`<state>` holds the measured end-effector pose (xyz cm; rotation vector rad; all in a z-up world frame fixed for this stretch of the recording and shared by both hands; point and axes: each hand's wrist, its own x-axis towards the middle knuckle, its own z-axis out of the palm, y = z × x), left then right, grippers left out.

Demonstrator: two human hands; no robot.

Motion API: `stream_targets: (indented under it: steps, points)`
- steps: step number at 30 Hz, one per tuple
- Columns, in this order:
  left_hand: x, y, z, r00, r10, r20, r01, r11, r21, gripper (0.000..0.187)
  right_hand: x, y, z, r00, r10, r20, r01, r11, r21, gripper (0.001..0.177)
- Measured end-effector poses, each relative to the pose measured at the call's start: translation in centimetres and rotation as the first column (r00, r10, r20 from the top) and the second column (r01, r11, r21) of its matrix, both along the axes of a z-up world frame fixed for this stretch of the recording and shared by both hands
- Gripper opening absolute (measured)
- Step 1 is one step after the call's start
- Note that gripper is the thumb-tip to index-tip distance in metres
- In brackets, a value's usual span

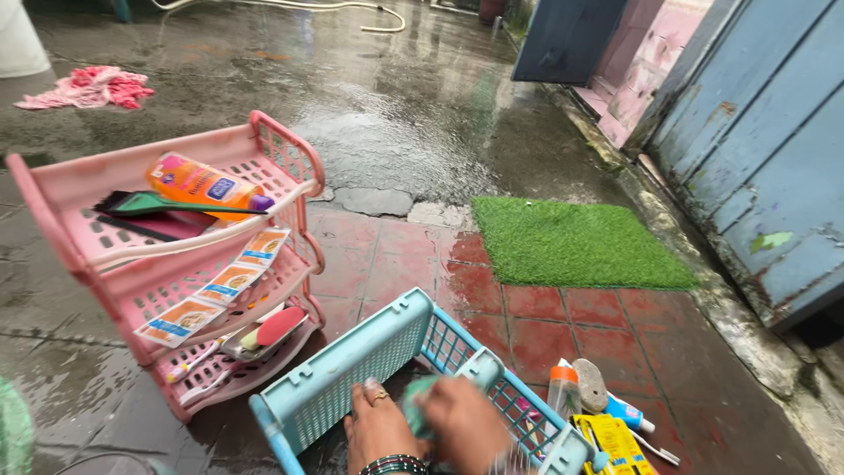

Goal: The person wipes and cleans the surfaces of a multi-tiered plastic storage rack and a smaller blue rack using a cloth.

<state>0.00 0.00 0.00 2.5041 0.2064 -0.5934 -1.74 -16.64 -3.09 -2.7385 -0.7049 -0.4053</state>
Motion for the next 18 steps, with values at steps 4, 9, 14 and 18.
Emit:
stream_targets:
  steps: [4,9,14,18]
  points:
    - [-0.7,0.8,0.3,0.946,-0.051,0.319,0.029,0.997,0.075,0.106,-1.9,1.5,3.7,0.996,0.086,0.013,-0.087,0.981,0.176,0.057]
    - [-2.4,0.0,5.4,0.927,-0.356,0.122,0.331,0.925,0.186,0.108,-1.1,1.9,5.9,0.961,-0.275,0.001,0.273,0.953,0.129,0.041]
    - [-1.8,-1.0,2.5,0.832,-0.412,0.373,0.318,0.903,0.288,0.069,-4.2,2.2,6.5,0.971,-0.176,-0.164,0.210,0.953,0.220,0.039]
    - [-1.0,-3.0,-1.1,0.721,-0.440,0.535,0.300,0.895,0.331,0.057,-4.9,-1.9,7.2,0.938,-0.271,-0.215,0.317,0.922,0.224,0.039]
